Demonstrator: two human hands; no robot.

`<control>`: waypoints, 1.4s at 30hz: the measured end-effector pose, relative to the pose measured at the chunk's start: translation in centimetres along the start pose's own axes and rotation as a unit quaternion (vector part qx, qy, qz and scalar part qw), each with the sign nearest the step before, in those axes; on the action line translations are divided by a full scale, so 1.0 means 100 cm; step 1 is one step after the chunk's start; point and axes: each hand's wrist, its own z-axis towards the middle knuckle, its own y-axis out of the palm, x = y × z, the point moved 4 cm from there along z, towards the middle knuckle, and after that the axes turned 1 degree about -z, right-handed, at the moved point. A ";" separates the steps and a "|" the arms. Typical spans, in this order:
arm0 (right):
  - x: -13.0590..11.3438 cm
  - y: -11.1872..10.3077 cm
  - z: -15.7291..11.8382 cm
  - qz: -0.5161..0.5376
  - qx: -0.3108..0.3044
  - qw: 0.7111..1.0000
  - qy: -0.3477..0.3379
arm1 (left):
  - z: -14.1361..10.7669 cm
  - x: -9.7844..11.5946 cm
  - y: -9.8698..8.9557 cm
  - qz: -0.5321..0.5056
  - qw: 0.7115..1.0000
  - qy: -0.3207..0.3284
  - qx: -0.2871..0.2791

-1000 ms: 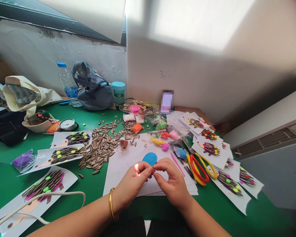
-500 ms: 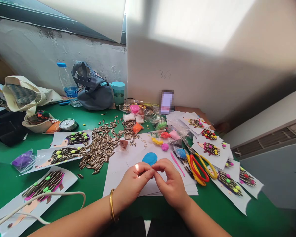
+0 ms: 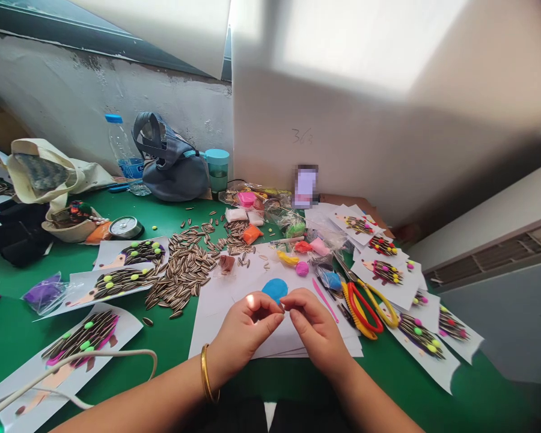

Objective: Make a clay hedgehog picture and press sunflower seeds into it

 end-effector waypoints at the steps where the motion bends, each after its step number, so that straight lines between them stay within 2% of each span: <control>1: 0.001 0.000 0.000 0.002 0.005 1.000 0.000 | 0.000 0.000 0.000 0.001 1.000 -0.005 0.000; 6: 0.004 0.000 -0.001 -0.001 0.012 1.000 -0.001 | -0.001 -0.004 0.000 0.016 1.000 -0.016 0.003; 13: 0.002 0.000 0.000 -0.019 0.024 0.999 -0.017 | 0.000 0.002 0.000 0.077 0.997 0.004 0.004; 16: 0.000 -0.007 0.002 -0.069 0.041 0.996 -0.031 | 0.000 0.002 0.001 0.079 0.997 -0.001 0.003; 18: 0.002 -0.018 0.004 -0.143 0.062 0.987 -0.035 | -0.001 0.002 0.001 0.075 0.997 -0.007 0.004; 20: 0.007 -0.030 0.005 -0.251 0.072 0.965 -0.026 | -0.001 0.001 0.001 0.072 0.997 -0.010 0.006; 23: 0.019 -0.040 0.004 -0.409 0.014 0.913 0.001 | -0.002 0.002 0.002 0.077 0.997 -0.015 0.010; 26: 0.028 -0.040 0.001 -0.501 -0.030 0.865 0.007 | -0.003 0.003 0.003 0.085 0.996 -0.008 0.005; 31: 0.032 -0.033 0.003 -0.564 -0.055 0.824 0.014 | -0.007 0.002 0.008 0.098 0.995 0.014 -0.021; 35: 0.032 -0.032 0.007 -0.586 -0.058 0.808 0.013 | -0.013 0.000 0.015 0.171 0.980 0.064 -0.080; 38: 0.029 -0.035 0.009 -0.615 -0.051 0.787 -0.003 | -0.016 -0.001 0.020 0.235 0.962 0.085 -0.114; 42: 0.020 -0.044 0.016 -0.657 -0.009 0.754 -0.019 | -0.018 -0.004 0.022 0.264 0.954 0.077 -0.121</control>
